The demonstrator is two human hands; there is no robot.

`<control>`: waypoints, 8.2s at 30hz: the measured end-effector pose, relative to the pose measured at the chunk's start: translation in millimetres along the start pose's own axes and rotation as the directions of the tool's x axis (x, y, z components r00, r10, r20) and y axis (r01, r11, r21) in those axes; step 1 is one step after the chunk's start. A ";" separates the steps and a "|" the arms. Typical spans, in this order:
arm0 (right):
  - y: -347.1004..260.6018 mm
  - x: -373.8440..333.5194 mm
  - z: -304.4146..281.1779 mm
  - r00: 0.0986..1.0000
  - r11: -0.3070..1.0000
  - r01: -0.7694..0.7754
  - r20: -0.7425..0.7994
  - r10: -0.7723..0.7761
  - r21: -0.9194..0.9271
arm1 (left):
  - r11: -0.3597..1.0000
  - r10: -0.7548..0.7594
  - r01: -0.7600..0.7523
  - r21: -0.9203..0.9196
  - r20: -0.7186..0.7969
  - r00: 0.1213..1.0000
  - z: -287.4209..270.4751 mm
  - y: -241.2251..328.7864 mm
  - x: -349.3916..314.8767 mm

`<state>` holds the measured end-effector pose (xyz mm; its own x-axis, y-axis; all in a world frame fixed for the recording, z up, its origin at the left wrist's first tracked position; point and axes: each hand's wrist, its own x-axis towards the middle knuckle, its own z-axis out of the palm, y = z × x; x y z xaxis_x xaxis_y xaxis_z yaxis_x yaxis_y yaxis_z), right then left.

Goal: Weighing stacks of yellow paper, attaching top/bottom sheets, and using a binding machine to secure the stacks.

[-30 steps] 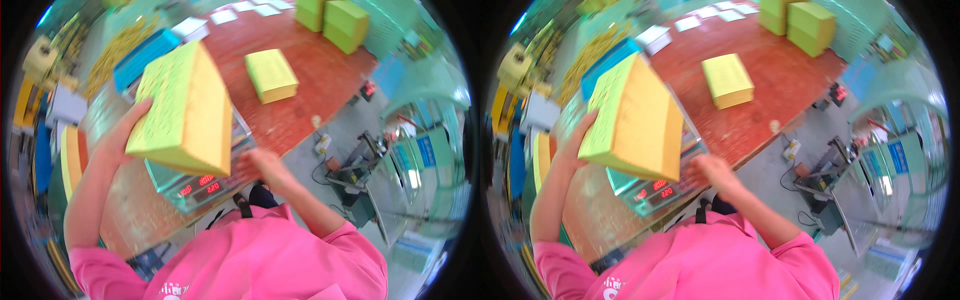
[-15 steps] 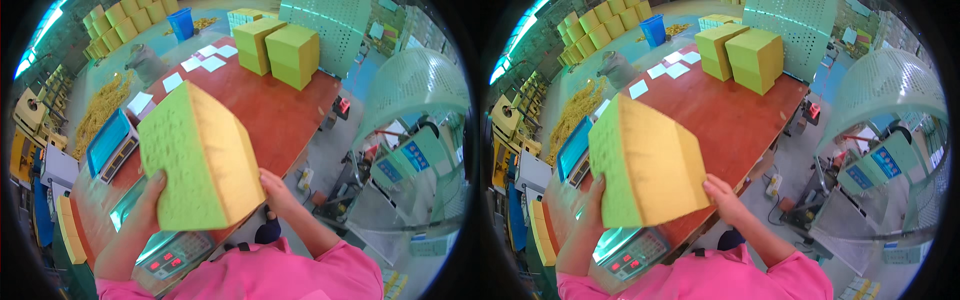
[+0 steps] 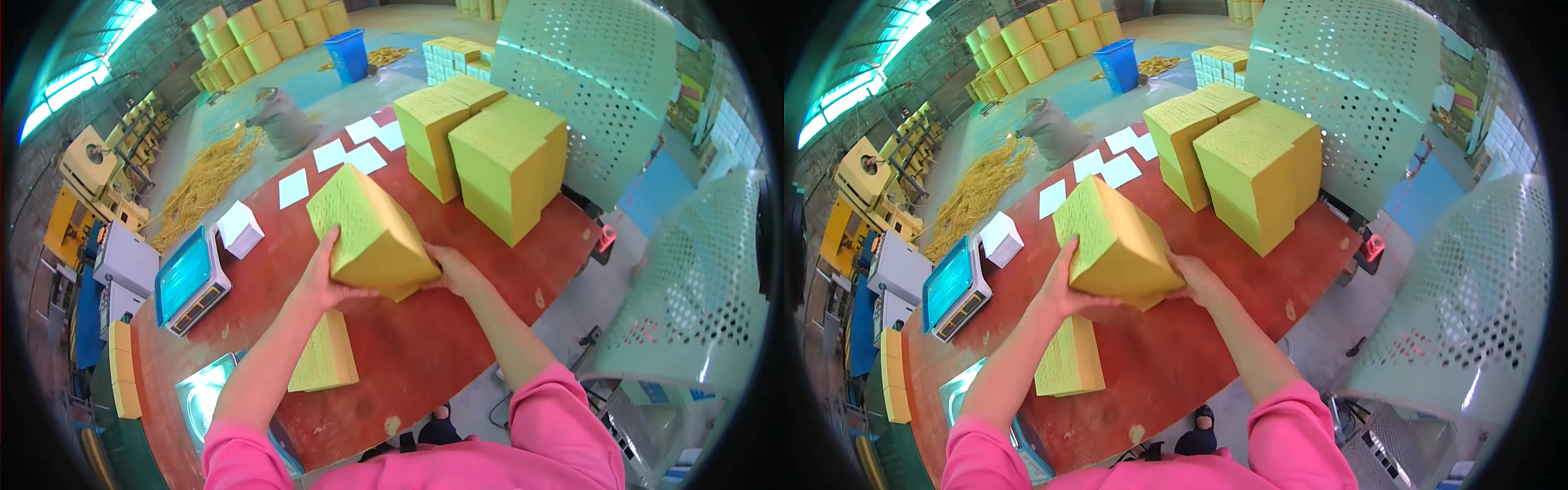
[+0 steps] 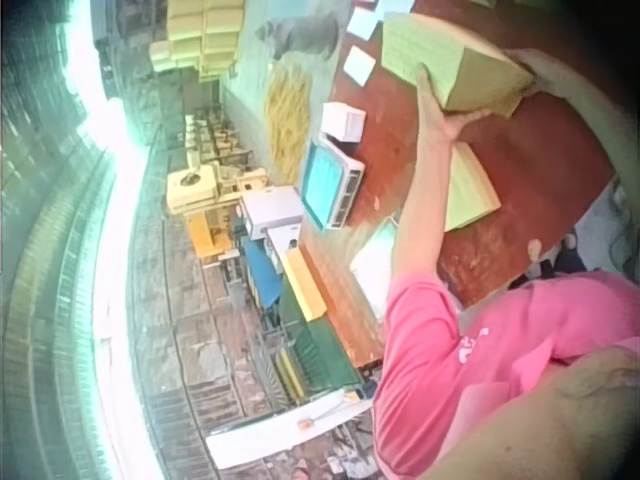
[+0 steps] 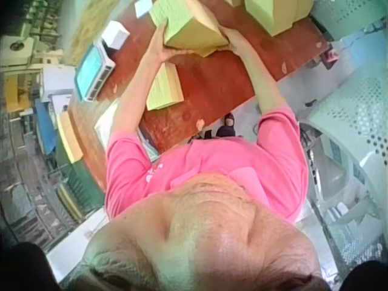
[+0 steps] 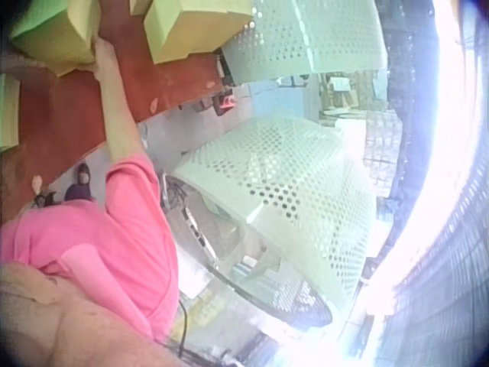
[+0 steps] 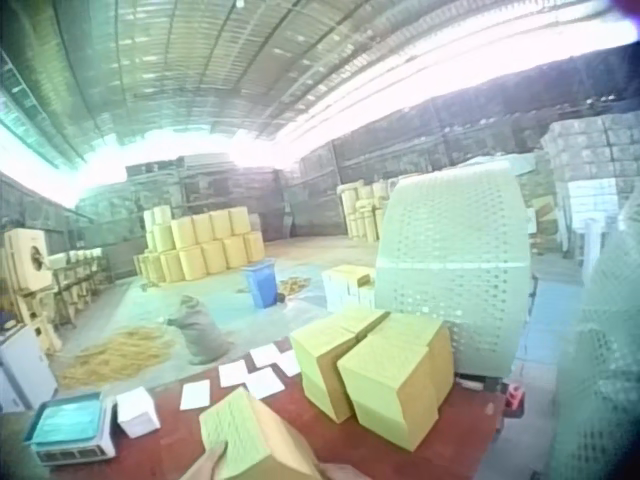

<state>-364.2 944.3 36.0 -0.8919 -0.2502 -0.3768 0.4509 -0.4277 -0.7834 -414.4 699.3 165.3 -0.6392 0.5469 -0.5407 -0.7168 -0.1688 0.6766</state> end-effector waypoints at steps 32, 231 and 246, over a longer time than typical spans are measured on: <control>13.5 102.0 -80.6 0.406 0.416 0.401 -0.248 -0.879 -0.816 | 0.191 0.581 -0.447 0.874 0.266 0.769 -30.9 23.3 -69.2; 492.2 -158.8 764.0 0.883 0.194 0.468 0.465 -0.065 -0.862 | 0.634 0.353 -0.715 -0.294 -0.712 0.607 -531.7 -359.7 -712.5; 476.4 -176.5 683.8 0.933 0.694 0.283 0.356 -0.040 -0.662 | 0.735 0.331 -0.631 -0.250 -0.679 0.655 -491.8 -349.9 -715.2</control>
<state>32.0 190.8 67.3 -0.8383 -0.5258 -0.1440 0.0378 0.2074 -0.9775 156.4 -36.0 69.5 -0.8452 -0.2550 -0.4696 -0.1932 -0.6736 0.7134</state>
